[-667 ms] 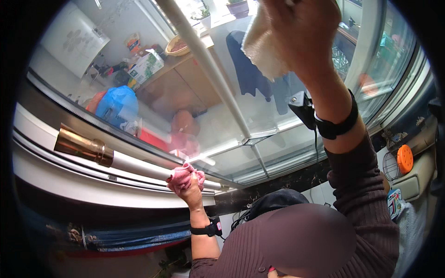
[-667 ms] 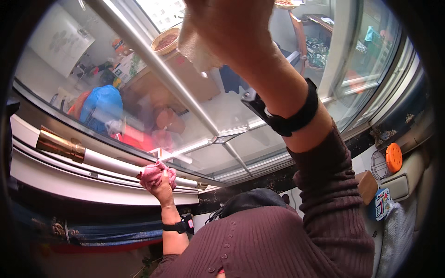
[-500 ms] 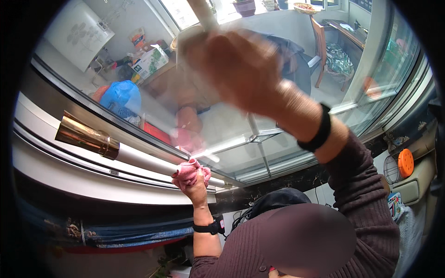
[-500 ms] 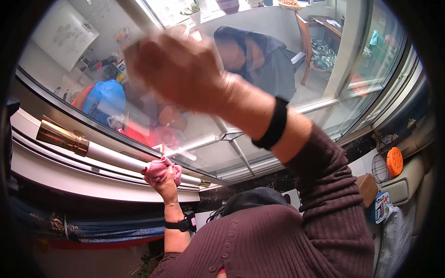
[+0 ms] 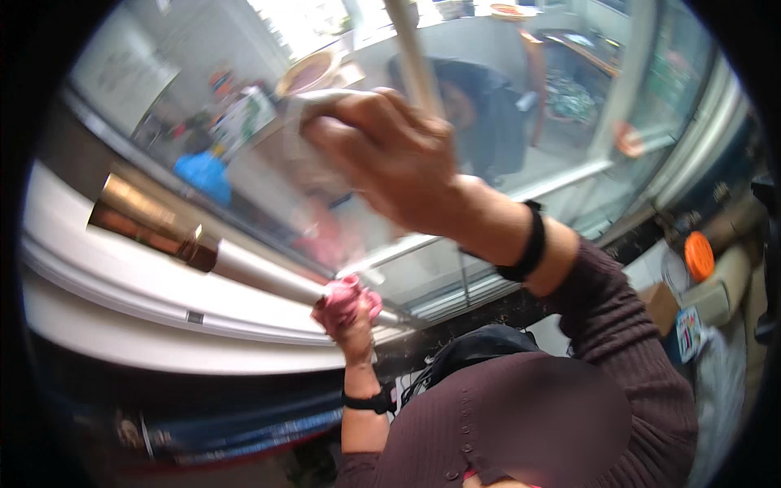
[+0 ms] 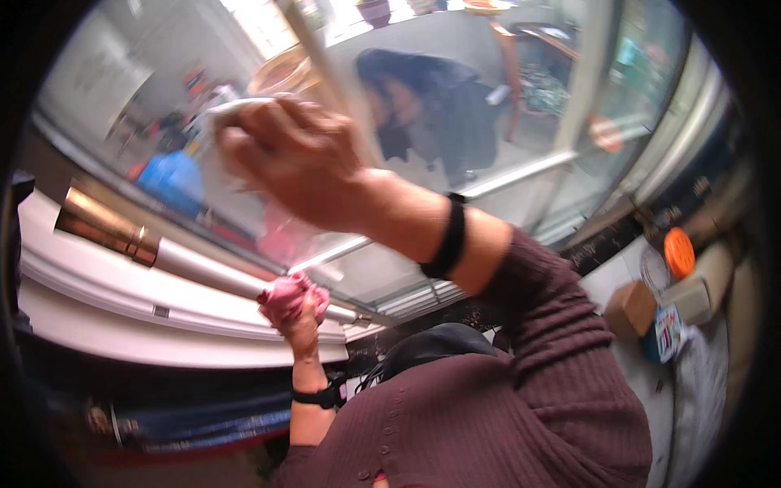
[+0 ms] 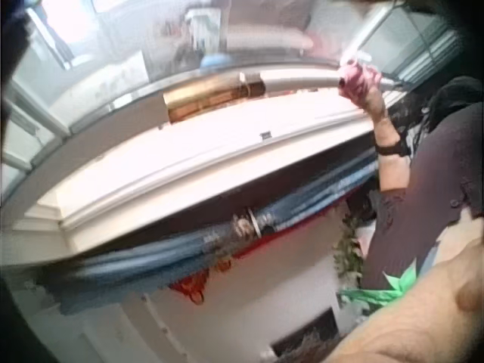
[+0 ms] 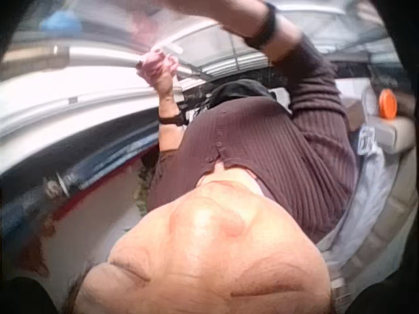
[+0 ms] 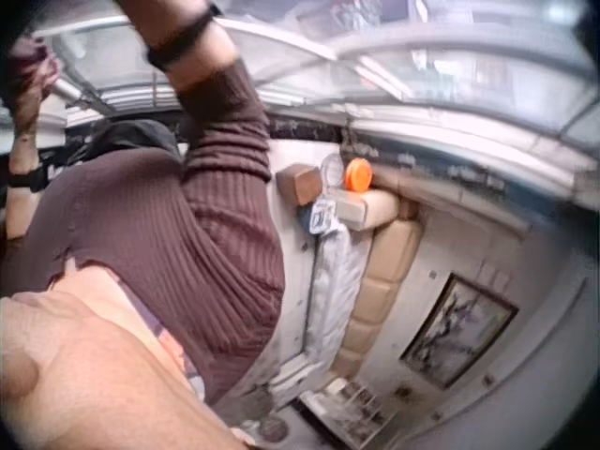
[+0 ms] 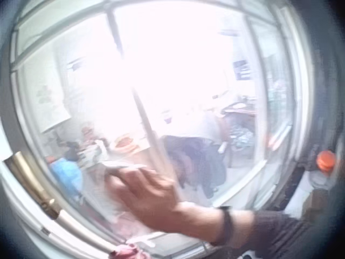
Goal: The person walks to a large glass door and wipes the surface with two cloths, one pink and one white. They clean multiple panes and the frame, switching between cloths and occasionally pointing at the glass.
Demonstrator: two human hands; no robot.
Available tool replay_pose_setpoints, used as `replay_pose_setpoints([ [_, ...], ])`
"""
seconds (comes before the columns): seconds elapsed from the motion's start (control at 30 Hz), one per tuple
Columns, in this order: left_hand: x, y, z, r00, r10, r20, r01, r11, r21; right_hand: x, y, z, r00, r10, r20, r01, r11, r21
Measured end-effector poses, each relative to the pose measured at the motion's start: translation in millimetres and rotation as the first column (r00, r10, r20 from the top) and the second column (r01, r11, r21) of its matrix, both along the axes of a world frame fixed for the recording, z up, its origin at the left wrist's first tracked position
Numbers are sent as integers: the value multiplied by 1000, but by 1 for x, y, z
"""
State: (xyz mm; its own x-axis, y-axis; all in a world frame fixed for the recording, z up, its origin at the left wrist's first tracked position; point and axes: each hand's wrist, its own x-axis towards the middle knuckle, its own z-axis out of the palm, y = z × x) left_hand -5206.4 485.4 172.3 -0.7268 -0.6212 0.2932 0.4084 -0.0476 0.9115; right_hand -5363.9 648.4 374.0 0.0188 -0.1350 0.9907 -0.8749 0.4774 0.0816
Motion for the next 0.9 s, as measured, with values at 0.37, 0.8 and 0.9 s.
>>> replay_pose_setpoints([
  [0.37,1,-9,10,951,-307,-38,299,944,-143,32,44,-131,974,-217,-62,221,858,464],
  [0.8,-6,2,5,979,-150,-135,126,977,-174,-54,283,-169,661,-187,727,544,786,-293],
  [0.9,0,10,7,992,117,52,-95,948,-305,-65,340,-210,488,-91,868,562,793,-233],
])
